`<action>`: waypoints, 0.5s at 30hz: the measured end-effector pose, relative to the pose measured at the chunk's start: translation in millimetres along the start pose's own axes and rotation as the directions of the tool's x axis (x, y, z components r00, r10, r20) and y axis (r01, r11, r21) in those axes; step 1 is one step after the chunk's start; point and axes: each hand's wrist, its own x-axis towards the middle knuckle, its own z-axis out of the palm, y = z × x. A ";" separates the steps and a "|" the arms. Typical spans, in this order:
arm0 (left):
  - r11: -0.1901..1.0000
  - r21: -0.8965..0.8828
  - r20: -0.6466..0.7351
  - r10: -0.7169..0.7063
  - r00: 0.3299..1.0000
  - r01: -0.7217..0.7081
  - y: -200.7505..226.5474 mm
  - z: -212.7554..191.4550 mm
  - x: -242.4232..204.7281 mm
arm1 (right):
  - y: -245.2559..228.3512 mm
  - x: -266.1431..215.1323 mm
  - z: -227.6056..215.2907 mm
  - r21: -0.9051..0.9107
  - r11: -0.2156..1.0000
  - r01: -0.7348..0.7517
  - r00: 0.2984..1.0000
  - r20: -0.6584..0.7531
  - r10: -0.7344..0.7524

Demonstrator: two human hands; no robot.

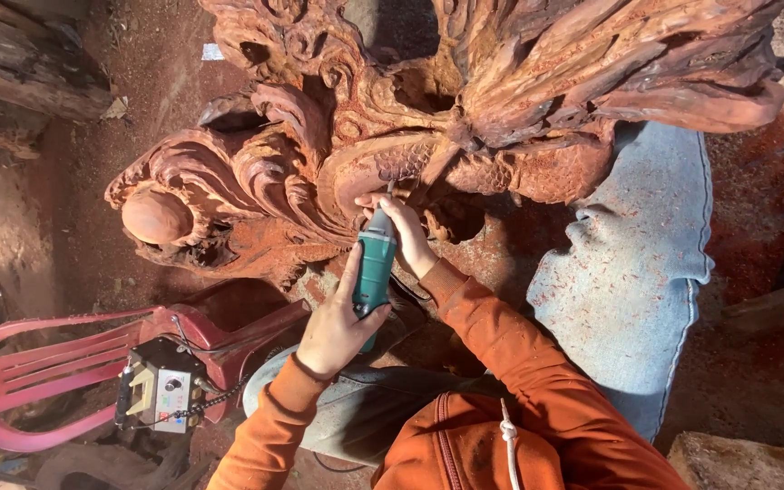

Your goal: Using a handheld rotary tool to carve and refine the intricate details of a large wooden sculpture.

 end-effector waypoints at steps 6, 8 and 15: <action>0.997 -0.068 0.020 0.048 0.999 -0.047 -24.1 -4.6 2.9 | 5.1 -3.7 0.0 -0.252 0.967 0.044 0.995 0.099 -0.020; 0.988 -0.129 -0.001 0.087 0.996 -0.087 -37.8 5.1 11.1 | 1.4 -5.6 5.8 -0.441 0.887 0.135 0.988 0.127 -0.087; 0.956 -0.250 -0.049 0.144 0.988 -0.152 -71.6 37.9 45.1 | 18.5 -5.5 -24.1 -0.651 0.725 0.226 0.974 0.172 -0.150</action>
